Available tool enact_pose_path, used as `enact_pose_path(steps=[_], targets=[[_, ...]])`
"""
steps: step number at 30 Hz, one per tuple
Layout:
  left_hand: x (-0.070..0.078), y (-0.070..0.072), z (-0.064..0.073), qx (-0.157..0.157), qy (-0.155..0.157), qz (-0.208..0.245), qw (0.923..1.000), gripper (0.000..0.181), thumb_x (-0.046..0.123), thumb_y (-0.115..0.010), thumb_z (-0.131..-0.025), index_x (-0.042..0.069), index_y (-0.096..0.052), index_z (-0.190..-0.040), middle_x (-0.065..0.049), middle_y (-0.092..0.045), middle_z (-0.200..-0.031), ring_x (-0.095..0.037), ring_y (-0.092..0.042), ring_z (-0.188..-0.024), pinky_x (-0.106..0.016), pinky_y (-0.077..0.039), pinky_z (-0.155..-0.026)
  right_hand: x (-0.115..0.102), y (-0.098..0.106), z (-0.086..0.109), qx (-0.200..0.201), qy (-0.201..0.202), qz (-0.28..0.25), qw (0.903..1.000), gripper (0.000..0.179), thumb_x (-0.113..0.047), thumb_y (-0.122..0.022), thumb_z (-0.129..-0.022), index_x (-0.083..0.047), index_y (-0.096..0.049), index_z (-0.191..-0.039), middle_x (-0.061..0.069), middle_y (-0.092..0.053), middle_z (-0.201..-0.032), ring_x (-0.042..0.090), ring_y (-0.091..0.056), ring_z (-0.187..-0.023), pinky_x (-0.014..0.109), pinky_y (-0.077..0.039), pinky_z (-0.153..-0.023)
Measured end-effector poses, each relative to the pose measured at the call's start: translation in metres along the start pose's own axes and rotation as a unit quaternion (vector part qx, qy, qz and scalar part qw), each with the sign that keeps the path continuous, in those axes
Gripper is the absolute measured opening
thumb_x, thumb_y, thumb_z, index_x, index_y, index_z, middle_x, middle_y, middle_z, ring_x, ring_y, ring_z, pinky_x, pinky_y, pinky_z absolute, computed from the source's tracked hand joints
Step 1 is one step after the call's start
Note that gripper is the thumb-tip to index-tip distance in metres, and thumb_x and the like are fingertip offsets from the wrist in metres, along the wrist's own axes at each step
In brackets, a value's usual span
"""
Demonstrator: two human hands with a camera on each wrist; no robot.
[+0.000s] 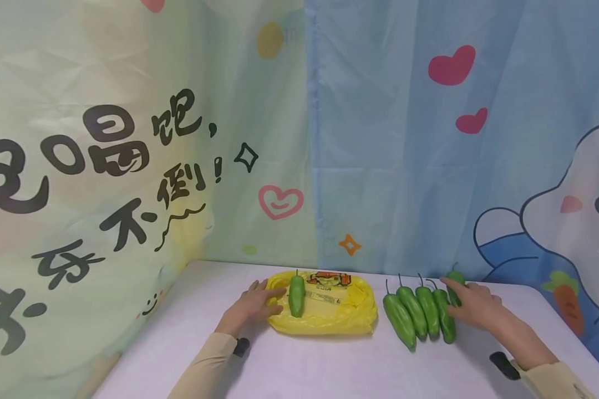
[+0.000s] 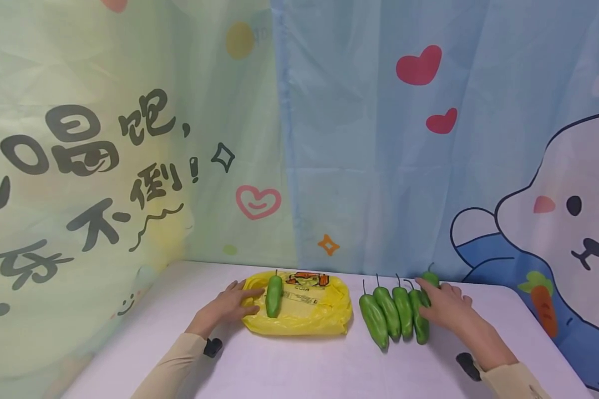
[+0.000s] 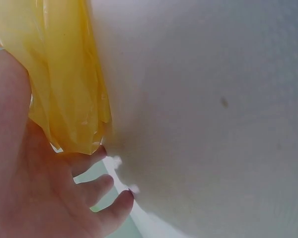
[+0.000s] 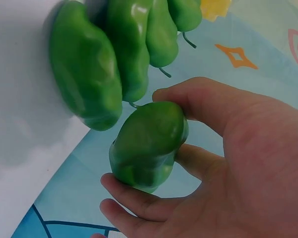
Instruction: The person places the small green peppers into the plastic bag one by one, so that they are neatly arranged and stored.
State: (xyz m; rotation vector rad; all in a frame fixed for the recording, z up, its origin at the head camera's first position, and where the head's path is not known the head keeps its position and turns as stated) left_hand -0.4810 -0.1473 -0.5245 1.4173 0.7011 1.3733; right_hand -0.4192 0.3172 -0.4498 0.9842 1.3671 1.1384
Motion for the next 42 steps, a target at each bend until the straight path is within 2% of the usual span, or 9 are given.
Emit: enact_pose_path(steps=[7, 14, 20, 26, 33, 42], targets=[[0.002, 0.002, 0.001, 0.0, -0.004, -0.004, 1.0, 0.051, 0.044, -0.061, -0.096, 0.03, -0.055, -0.145, -0.021, -0.029, -0.164, -0.048, -0.017, -0.152, -0.068, -0.019, -0.121, -0.011, 0.006, 0.0, 0.007, 0.011, -0.005, 0.9999, 0.065, -0.026, -0.066, -0.089, 0.001, -0.043, -0.144, 0.051, -0.045, -0.125, 0.068, -0.047, -0.109, 0.077, -0.044, -0.08], [0.004, 0.002, 0.002, 0.001, 0.001, 0.001, 1.0, 0.05, 0.042, -0.062, -0.096, 0.028, -0.056, -0.144, -0.021, -0.03, -0.163, -0.049, -0.018, -0.152, -0.069, -0.019, -0.12, -0.018, 0.004, -0.003, 0.004, 0.013, -0.002, 0.9999, 0.067, -0.026, -0.066, -0.088, -0.001, -0.043, -0.145, 0.05, -0.045, -0.124, 0.067, -0.048, -0.108, 0.076, -0.045, -0.08], [0.006, 0.003, 0.004, 0.006, -0.014, -0.006, 0.9999, 0.051, 0.043, -0.062, -0.096, 0.027, -0.056, -0.144, -0.023, -0.031, -0.162, -0.05, -0.02, -0.151, -0.069, -0.021, -0.119, -0.026, 0.005, -0.004, 0.009, 0.018, -0.007, 0.9998, 0.067, -0.026, -0.068, -0.088, 0.0, -0.044, -0.145, 0.046, -0.05, -0.122, 0.062, -0.05, -0.107, 0.075, -0.045, -0.079], [0.006, 0.004, 0.004, 0.006, -0.022, -0.001, 0.9998, 0.051, 0.042, -0.062, -0.097, 0.026, -0.055, -0.145, -0.024, -0.03, -0.162, -0.051, -0.019, -0.151, -0.07, -0.02, -0.12, -0.036, 0.007, -0.005, 0.013, 0.025, -0.013, 0.9995, 0.065, -0.023, -0.067, -0.088, -0.001, -0.045, -0.145, 0.042, -0.052, -0.119, 0.055, -0.053, -0.102, 0.069, -0.045, -0.076], [0.006, 0.003, 0.004, 0.004, -0.019, -0.001, 0.9998, 0.051, 0.043, -0.061, -0.097, 0.028, -0.055, -0.145, -0.023, -0.03, -0.162, -0.05, -0.019, -0.151, -0.069, -0.021, -0.12, -0.049, 0.01, -0.005, 0.015, 0.037, -0.016, 0.9991, 0.065, -0.023, -0.067, -0.088, 0.0, -0.045, -0.145, 0.045, -0.05, -0.122, 0.058, -0.052, -0.105, 0.074, -0.044, -0.079], [0.003, 0.001, 0.001, 0.006, -0.021, -0.001, 0.9998, 0.051, 0.044, -0.062, -0.096, 0.028, -0.056, -0.144, -0.022, -0.031, -0.162, -0.05, -0.019, -0.151, -0.07, -0.021, -0.119, -0.064, 0.013, -0.009, 0.01, 0.036, -0.012, 0.9992, 0.067, -0.021, -0.066, -0.087, -0.001, -0.045, -0.146, 0.042, -0.052, -0.124, 0.052, -0.052, -0.105, 0.076, -0.042, -0.083]])
Point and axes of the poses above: each hand's wrist, its own z-axis away from the middle knuckle, its own y-axis out of the back of the hand, x = y × z, the point moved 9 cm from there along -z, towards the middle knuckle
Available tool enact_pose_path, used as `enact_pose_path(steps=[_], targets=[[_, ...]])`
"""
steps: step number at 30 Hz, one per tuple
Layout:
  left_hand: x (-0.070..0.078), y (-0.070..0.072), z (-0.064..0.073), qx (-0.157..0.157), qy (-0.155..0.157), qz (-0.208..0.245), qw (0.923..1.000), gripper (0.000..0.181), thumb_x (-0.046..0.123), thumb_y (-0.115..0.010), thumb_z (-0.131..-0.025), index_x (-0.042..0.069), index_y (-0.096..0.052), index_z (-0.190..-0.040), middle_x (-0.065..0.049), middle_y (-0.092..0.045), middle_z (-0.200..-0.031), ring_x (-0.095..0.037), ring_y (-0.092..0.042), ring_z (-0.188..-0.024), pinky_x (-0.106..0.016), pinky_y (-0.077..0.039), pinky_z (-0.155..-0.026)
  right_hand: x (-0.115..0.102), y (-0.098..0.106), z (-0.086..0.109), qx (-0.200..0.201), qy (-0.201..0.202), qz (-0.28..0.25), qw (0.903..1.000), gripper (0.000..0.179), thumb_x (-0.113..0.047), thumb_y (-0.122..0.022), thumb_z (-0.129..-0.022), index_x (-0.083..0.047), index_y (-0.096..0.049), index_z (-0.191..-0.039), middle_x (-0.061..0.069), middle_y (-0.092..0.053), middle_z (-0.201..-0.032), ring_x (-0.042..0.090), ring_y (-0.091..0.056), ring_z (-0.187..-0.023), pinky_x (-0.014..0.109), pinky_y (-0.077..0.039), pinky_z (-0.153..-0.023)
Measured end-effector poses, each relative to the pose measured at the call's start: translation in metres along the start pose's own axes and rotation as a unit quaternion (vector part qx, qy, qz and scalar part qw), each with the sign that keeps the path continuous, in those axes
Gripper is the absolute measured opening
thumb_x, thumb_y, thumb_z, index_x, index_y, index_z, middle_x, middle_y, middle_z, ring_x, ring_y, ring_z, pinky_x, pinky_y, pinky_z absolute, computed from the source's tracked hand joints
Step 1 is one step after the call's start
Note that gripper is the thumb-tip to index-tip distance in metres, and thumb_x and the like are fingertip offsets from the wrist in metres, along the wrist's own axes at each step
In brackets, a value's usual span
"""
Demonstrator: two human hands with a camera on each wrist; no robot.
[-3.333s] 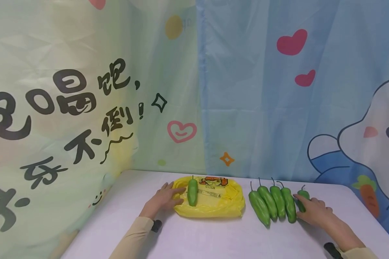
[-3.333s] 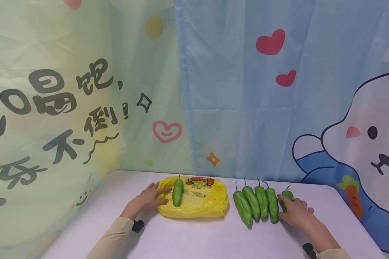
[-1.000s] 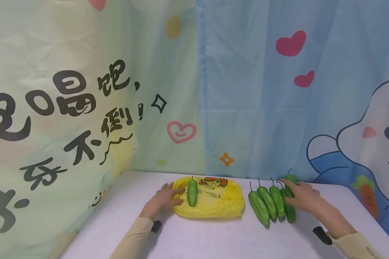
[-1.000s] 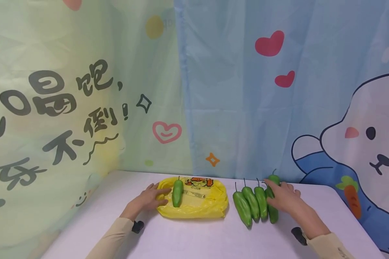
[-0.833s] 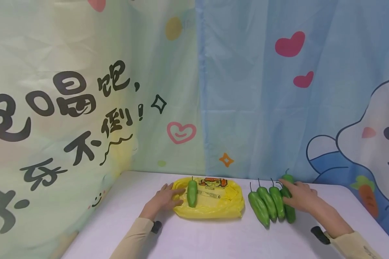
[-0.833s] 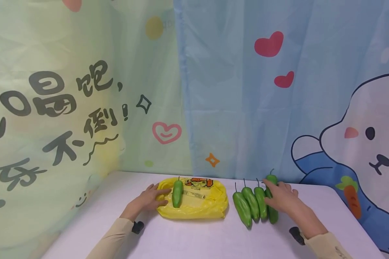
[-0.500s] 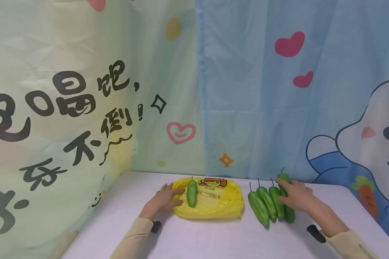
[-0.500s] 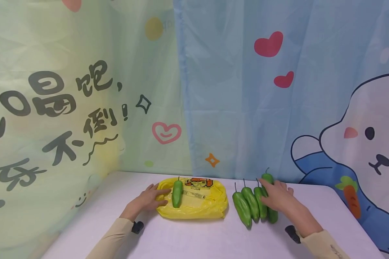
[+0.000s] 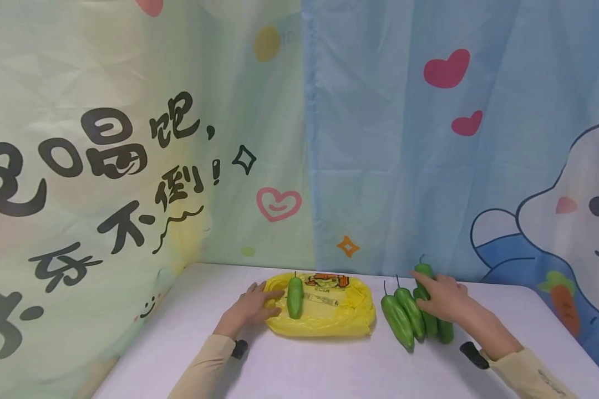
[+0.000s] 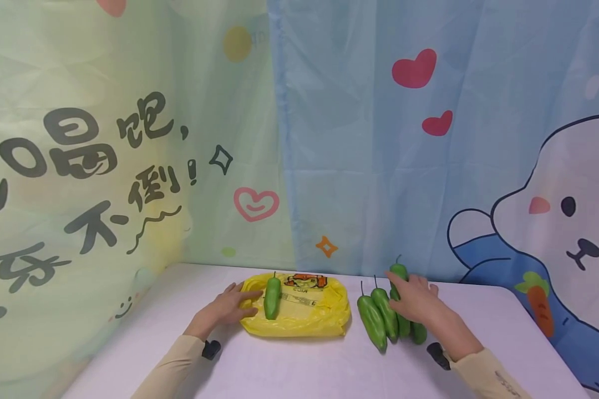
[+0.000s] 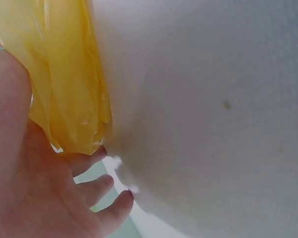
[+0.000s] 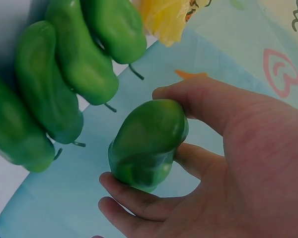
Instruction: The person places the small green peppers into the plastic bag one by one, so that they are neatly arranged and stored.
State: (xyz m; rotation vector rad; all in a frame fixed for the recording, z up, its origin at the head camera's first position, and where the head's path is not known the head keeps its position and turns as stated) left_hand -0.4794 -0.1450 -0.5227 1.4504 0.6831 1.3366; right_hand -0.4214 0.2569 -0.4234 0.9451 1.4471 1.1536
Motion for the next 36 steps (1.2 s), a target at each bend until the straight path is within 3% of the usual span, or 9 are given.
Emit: enact_pose_path(steps=[11, 22, 36], targets=[[0.002, 0.001, 0.0, 0.001, 0.001, -0.001, 1.0, 0.051, 0.043, -0.062, -0.096, 0.028, -0.056, -0.144, -0.022, -0.031, -0.162, -0.05, -0.019, -0.151, -0.069, -0.021, -0.12, -0.021, 0.0, 0.0, -0.009, 0.011, 0.0, 0.9999, 0.066, -0.022, -0.068, -0.088, -0.004, -0.044, -0.148, 0.042, -0.05, -0.129, 0.058, -0.049, -0.115, 0.079, -0.04, -0.089], [0.001, 0.001, 0.001, 0.0, 0.006, 0.0, 1.0, 0.051, 0.043, -0.062, -0.096, 0.028, -0.056, -0.144, -0.022, -0.031, -0.162, -0.049, -0.02, -0.151, -0.068, -0.021, -0.12, -0.033, -0.01, -0.006, -0.019, 0.013, -0.003, 0.9997, 0.065, -0.021, -0.067, -0.089, -0.006, -0.045, -0.148, 0.041, -0.051, -0.13, 0.053, -0.05, -0.112, 0.078, -0.039, -0.092], [0.0, 0.001, 0.002, 0.001, 0.008, 0.005, 1.0, 0.051, 0.043, -0.061, -0.096, 0.028, -0.056, -0.144, -0.021, -0.03, -0.163, -0.048, -0.018, -0.152, -0.068, -0.02, -0.121, -0.053, -0.018, -0.011, -0.031, 0.026, -0.007, 0.9992, 0.065, -0.025, -0.067, -0.092, -0.011, -0.043, -0.151, 0.038, -0.049, -0.137, 0.056, -0.046, -0.126, 0.078, -0.036, -0.098]])
Point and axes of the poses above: each hand's wrist, its own z-axis away from the middle knuckle, its own y-axis out of the back of the hand, x = y × z, the point moved 9 cm from there along -z, towards the middle knuckle
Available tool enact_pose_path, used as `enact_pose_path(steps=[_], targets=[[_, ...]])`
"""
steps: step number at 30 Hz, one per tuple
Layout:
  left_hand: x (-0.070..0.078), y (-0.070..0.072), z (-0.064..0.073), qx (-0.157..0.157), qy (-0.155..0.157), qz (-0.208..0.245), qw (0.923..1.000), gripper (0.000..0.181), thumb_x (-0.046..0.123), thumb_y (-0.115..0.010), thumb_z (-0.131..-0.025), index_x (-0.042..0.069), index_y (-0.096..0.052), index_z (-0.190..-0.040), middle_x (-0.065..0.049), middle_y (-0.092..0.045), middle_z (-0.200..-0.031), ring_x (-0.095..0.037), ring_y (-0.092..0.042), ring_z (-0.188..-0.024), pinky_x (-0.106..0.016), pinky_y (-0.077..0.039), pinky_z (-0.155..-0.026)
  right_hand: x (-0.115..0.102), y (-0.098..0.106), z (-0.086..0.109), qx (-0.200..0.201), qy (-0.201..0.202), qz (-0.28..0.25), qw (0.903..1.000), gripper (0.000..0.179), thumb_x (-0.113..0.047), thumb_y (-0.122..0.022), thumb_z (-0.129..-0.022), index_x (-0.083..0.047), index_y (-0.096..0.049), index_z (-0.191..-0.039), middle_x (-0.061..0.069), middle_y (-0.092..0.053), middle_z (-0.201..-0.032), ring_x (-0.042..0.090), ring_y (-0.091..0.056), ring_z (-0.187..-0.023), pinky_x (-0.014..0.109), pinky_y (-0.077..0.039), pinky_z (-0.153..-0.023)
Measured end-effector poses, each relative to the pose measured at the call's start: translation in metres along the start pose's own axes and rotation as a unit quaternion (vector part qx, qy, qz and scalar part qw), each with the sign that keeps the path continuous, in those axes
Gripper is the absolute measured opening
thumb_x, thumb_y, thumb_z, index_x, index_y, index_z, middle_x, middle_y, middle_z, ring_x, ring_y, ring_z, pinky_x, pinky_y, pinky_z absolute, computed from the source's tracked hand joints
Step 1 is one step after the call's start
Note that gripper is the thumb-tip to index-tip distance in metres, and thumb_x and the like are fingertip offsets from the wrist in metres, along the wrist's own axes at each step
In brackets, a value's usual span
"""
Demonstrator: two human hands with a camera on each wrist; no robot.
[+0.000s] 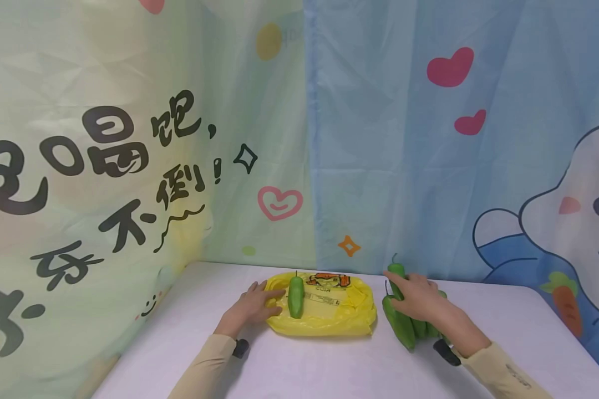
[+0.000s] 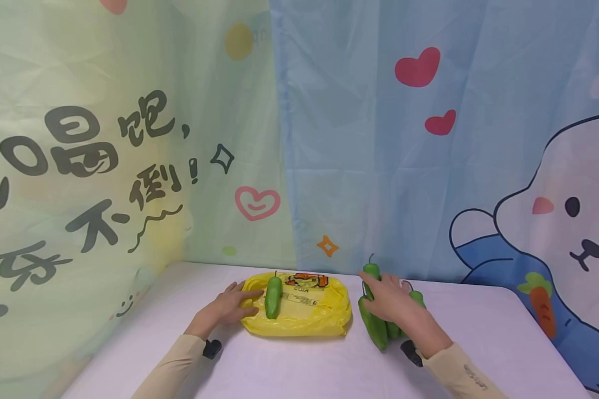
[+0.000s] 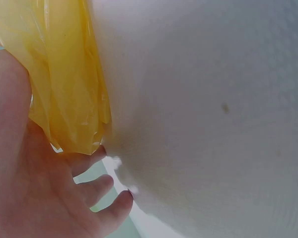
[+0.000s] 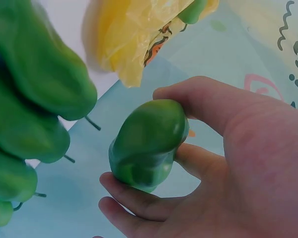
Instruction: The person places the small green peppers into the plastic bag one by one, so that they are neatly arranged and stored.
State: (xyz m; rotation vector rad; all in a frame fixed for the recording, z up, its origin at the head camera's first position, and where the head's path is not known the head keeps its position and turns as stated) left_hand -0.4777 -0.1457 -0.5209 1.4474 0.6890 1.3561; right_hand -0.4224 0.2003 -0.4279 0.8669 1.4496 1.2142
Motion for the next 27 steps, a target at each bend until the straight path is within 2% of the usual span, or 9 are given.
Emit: enact_pose_path(steps=[7, 15, 21, 27], targets=[[0.0, 0.0, 0.001, -0.003, 0.007, -0.003, 1.0, 0.051, 0.044, -0.061, -0.096, 0.029, -0.055, -0.145, -0.021, -0.03, -0.163, -0.048, -0.018, -0.152, -0.067, -0.02, -0.121, -0.009, -0.003, -0.005, -0.002, 0.008, -0.003, 1.0, 0.065, -0.024, -0.065, -0.092, -0.012, -0.042, -0.152, 0.037, -0.05, -0.137, 0.055, -0.048, -0.124, 0.076, -0.038, -0.093], [0.001, 0.001, 0.002, -0.001, 0.014, -0.004, 0.9999, 0.051, 0.043, -0.062, -0.096, 0.03, -0.056, -0.145, -0.02, -0.03, -0.163, -0.047, -0.018, -0.153, -0.067, -0.02, -0.121, -0.02, -0.007, -0.008, -0.013, 0.007, -0.012, 0.9998, 0.065, -0.024, -0.065, -0.094, -0.013, -0.041, -0.153, 0.037, -0.046, -0.142, 0.058, -0.041, -0.132, 0.08, -0.032, -0.101], [0.001, 0.002, 0.001, -0.001, 0.014, -0.003, 0.9999, 0.05, 0.043, -0.062, -0.096, 0.029, -0.056, -0.144, -0.02, -0.03, -0.163, -0.047, -0.018, -0.152, -0.067, -0.02, -0.121, -0.027, -0.012, -0.013, -0.01, 0.017, -0.015, 0.9997, 0.064, -0.023, -0.064, -0.094, -0.013, -0.041, -0.153, 0.035, -0.049, -0.139, 0.054, -0.046, -0.126, 0.076, -0.038, -0.096], [0.002, 0.002, 0.002, 0.0, 0.009, -0.004, 1.0, 0.05, 0.042, -0.062, -0.096, 0.028, -0.057, -0.144, -0.021, -0.031, -0.163, -0.048, -0.019, -0.152, -0.068, -0.021, -0.12, -0.034, -0.016, -0.017, -0.012, 0.018, -0.031, 0.9993, 0.067, -0.02, -0.065, -0.092, -0.014, -0.041, -0.153, 0.036, -0.046, -0.14, 0.052, -0.045, -0.126, 0.074, -0.037, -0.096]])
Point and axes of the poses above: each hand's wrist, its own z-axis away from the middle knuckle, its own y-axis out of the back of the hand, x = y × z, the point moved 9 cm from there along -z, towards the middle knuckle
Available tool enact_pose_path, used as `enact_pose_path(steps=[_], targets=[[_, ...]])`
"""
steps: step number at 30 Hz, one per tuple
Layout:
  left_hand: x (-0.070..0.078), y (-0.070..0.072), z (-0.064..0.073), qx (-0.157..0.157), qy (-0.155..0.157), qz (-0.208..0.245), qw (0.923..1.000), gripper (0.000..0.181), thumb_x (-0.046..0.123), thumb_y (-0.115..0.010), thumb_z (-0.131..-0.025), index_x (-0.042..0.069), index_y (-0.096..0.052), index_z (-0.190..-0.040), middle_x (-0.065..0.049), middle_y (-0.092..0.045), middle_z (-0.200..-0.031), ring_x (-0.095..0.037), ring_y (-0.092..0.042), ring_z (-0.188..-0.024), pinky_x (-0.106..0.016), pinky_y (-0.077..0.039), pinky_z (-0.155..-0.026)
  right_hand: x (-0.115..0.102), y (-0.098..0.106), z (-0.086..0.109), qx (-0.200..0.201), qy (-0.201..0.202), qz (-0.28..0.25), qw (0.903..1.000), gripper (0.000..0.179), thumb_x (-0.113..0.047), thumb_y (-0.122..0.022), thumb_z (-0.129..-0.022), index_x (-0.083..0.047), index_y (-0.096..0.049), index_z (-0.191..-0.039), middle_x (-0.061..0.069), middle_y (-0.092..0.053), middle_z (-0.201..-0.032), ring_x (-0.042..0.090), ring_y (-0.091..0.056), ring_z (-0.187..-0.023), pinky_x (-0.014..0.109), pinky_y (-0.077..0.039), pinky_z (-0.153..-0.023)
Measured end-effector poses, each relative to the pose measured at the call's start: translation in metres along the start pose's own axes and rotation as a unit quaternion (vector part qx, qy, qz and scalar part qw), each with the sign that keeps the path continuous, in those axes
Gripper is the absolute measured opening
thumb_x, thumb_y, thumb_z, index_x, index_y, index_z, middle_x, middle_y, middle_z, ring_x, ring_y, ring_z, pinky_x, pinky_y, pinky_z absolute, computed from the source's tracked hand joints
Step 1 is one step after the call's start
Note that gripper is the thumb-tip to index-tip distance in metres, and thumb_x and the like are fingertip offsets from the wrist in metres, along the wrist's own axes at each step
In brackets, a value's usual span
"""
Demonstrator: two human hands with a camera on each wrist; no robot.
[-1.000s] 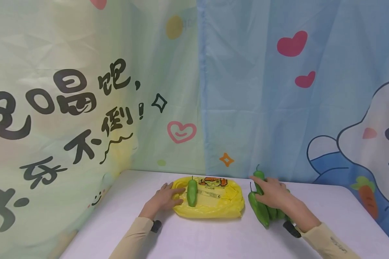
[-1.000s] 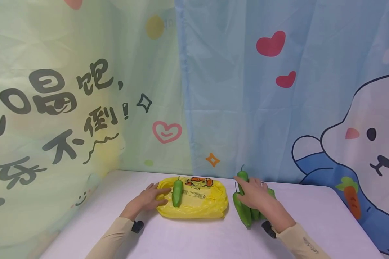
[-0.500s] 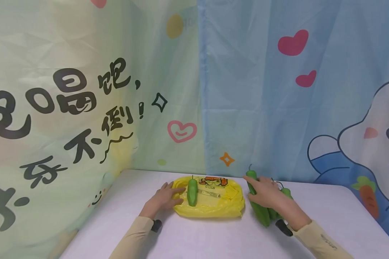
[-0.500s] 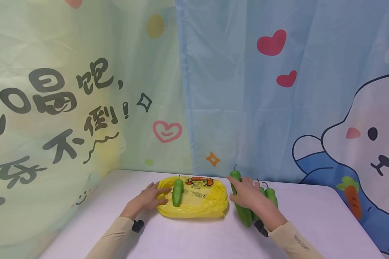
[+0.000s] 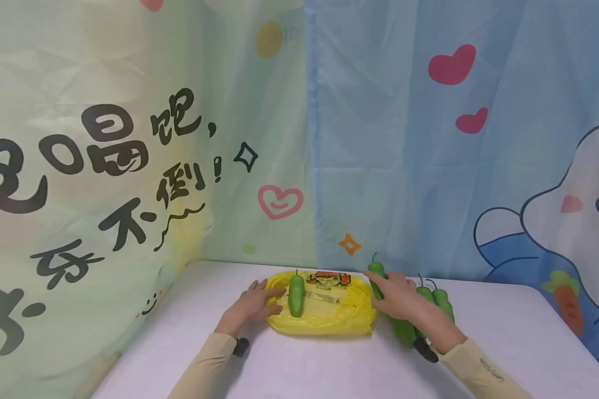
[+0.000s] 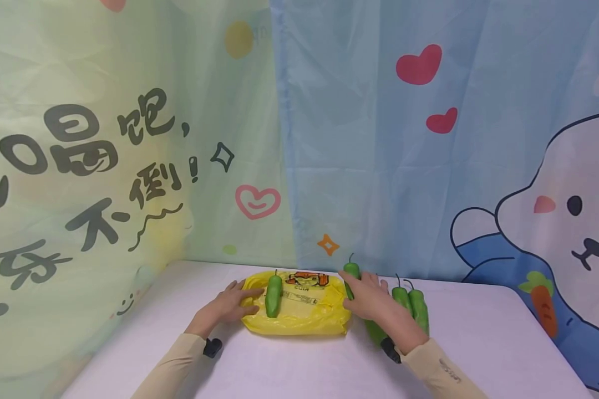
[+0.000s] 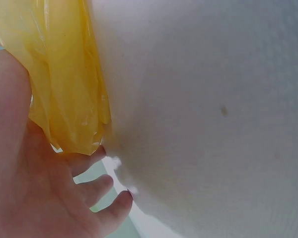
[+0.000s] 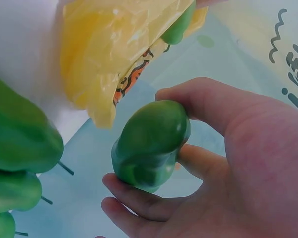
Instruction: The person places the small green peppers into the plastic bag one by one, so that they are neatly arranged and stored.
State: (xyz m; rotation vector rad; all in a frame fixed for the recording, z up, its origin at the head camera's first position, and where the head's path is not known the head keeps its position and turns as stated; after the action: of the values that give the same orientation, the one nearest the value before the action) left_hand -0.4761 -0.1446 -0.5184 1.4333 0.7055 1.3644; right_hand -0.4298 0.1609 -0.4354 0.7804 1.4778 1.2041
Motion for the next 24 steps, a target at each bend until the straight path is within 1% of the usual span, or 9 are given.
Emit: enact_pose_path(steps=[2, 5, 8, 9, 11, 14, 18, 20, 24], targets=[[0.0, 0.0, 0.0, 0.001, -0.002, -0.001, 1.0, 0.05, 0.042, -0.062, -0.096, 0.028, -0.057, -0.144, -0.022, -0.031, -0.162, -0.049, -0.019, -0.151, -0.068, -0.021, -0.12, -0.003, -0.001, -0.001, -0.002, -0.002, -0.001, 1.0, 0.067, -0.021, -0.065, -0.091, -0.014, -0.041, -0.154, 0.035, -0.047, -0.14, 0.05, -0.046, -0.125, 0.071, -0.037, -0.096], [0.001, 0.0, 0.0, 0.002, -0.005, -0.002, 1.0, 0.05, 0.042, -0.062, -0.096, 0.028, -0.057, -0.144, -0.022, -0.031, -0.162, -0.049, -0.019, -0.151, -0.068, -0.021, -0.12, -0.007, -0.002, -0.003, -0.006, -0.003, 0.0, 1.0, 0.068, -0.022, -0.066, -0.091, -0.016, -0.04, -0.154, 0.031, -0.05, -0.136, 0.043, -0.049, -0.116, 0.065, -0.039, -0.091], [0.001, 0.0, 0.0, 0.0, -0.004, -0.002, 1.0, 0.05, 0.042, -0.062, -0.096, 0.028, -0.057, -0.144, -0.022, -0.031, -0.162, -0.049, -0.02, -0.151, -0.069, -0.022, -0.12, -0.011, -0.003, -0.004, -0.004, 0.003, -0.002, 1.0, 0.068, -0.021, -0.067, -0.091, -0.016, -0.041, -0.154, 0.031, -0.051, -0.135, 0.041, -0.049, -0.114, 0.062, -0.04, -0.088], [0.001, 0.0, 0.0, 0.0, -0.004, -0.002, 1.0, 0.05, 0.042, -0.062, -0.096, 0.028, -0.057, -0.144, -0.022, -0.031, -0.162, -0.049, -0.019, -0.151, -0.069, -0.021, -0.12, -0.013, -0.003, -0.004, -0.003, 0.005, -0.003, 1.0, 0.068, -0.021, -0.067, -0.091, -0.017, -0.041, -0.154, 0.031, -0.051, -0.135, 0.042, -0.049, -0.115, 0.063, -0.04, -0.088], [0.0, 0.0, 0.0, -0.001, -0.005, -0.001, 1.0, 0.049, 0.042, -0.062, -0.096, 0.028, -0.057, -0.143, -0.022, -0.031, -0.162, -0.049, -0.019, -0.151, -0.069, -0.021, -0.12, -0.016, -0.004, -0.004, -0.001, 0.007, -0.005, 1.0, 0.068, -0.021, -0.067, -0.091, -0.016, -0.041, -0.154, 0.032, -0.051, -0.137, 0.045, -0.049, -0.121, 0.068, -0.039, -0.094], [0.0, 0.0, 0.0, -0.001, -0.006, 0.0, 1.0, 0.049, 0.042, -0.062, -0.097, 0.028, -0.057, -0.143, -0.022, -0.03, -0.162, -0.049, -0.019, -0.151, -0.069, -0.021, -0.12, -0.019, -0.006, -0.006, -0.001, 0.006, -0.008, 0.9999, 0.067, -0.021, -0.066, -0.092, -0.017, -0.041, -0.154, 0.032, -0.049, -0.141, 0.05, -0.045, -0.13, 0.074, -0.034, -0.102], [0.0, 0.0, 0.0, 0.0, -0.007, 0.003, 1.0, 0.05, 0.042, -0.062, -0.097, 0.028, -0.057, -0.144, -0.021, -0.031, -0.163, -0.049, -0.018, -0.152, -0.069, -0.021, -0.12, -0.022, -0.01, -0.009, -0.006, 0.002, -0.007, 1.0, 0.067, -0.022, -0.066, -0.092, -0.018, -0.041, -0.154, 0.032, -0.048, -0.141, 0.05, -0.044, -0.131, 0.074, -0.034, -0.103], [-0.001, 0.0, -0.001, 0.0, -0.007, 0.004, 1.0, 0.05, 0.042, -0.062, -0.096, 0.028, -0.057, -0.144, -0.021, -0.031, -0.163, -0.048, -0.018, -0.152, -0.068, -0.02, -0.12, -0.025, -0.011, -0.011, -0.007, 0.002, -0.005, 1.0, 0.067, -0.023, -0.067, -0.092, -0.018, -0.041, -0.154, 0.032, -0.049, -0.14, 0.049, -0.045, -0.13, 0.071, -0.036, -0.101], [-0.002, -0.001, -0.001, -0.001, -0.004, 0.005, 1.0, 0.05, 0.043, -0.062, -0.096, 0.03, -0.056, -0.144, -0.02, -0.03, -0.163, -0.048, -0.017, -0.152, -0.068, -0.019, -0.121, -0.03, -0.013, -0.014, -0.007, 0.003, -0.01, 0.9999, 0.067, -0.023, -0.068, -0.092, -0.018, -0.042, -0.153, 0.033, -0.047, -0.143, 0.051, -0.043, -0.133, 0.073, -0.034, -0.104]])
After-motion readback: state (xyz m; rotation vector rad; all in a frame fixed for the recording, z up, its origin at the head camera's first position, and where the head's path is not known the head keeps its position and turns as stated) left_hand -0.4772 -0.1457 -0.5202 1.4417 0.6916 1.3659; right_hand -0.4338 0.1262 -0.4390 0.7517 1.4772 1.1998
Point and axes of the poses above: each hand's wrist, its own z-axis away from the middle knuckle, its own y-axis out of the back of the hand, x = y × z, the point moved 9 cm from there along -z, towards the middle knuckle
